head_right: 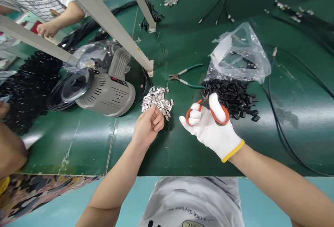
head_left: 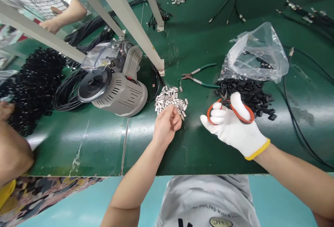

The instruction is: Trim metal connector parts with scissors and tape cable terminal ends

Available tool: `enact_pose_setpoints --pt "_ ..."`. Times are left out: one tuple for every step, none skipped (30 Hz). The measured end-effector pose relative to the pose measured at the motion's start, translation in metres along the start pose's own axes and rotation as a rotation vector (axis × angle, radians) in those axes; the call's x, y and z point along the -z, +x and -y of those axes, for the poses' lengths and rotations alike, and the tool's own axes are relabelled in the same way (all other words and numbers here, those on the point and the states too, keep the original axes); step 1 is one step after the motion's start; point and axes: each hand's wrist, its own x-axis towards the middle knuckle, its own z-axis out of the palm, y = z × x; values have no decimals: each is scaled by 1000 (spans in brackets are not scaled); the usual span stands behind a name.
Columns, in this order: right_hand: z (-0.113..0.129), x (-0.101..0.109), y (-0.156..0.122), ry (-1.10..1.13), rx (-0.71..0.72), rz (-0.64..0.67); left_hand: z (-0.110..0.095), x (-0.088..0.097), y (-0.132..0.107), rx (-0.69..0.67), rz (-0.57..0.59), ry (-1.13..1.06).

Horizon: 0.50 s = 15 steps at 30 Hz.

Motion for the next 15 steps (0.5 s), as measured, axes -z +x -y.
enact_pose_setpoints --pt "0 1 0 27 -10 13 0 1 1 14 0 -21" --pt "-1 1 0 44 -22 27 0 2 1 22 0 -41" --pt "-1 2 0 53 -31 40 0 3 2 22 0 -61" --pt "-1 2 0 56 -33 52 1 4 2 14 0 -80" --pt "-2 2 0 57 -26 58 1 5 2 -2 -1 -98" --pt "-2 2 0 59 -11 61 1 5 2 -23 -2 -113" --pt "-1 2 0 64 9 61 1 5 1 -48 -3 -124" --pt "-1 1 0 71 28 56 0 5 1 -74 -3 -128" --pt "-1 1 0 78 42 48 0 4 0 -100 -1 -124" --pt "-1 1 0 85 47 40 0 3 -1 -126 3 -110" --pt "-1 0 0 90 44 33 0 2 -2 -151 7 -86" --pt "-2 0 0 95 36 29 1 0 -3 -176 10 -56" --pt "-2 0 0 98 25 28 2 -1 -4 -201 11 -24" --pt "-3 0 0 103 18 31 4 -1 -4 -228 12 10" --pt "-4 0 0 110 16 36 7 -2 -5 -254 11 44"
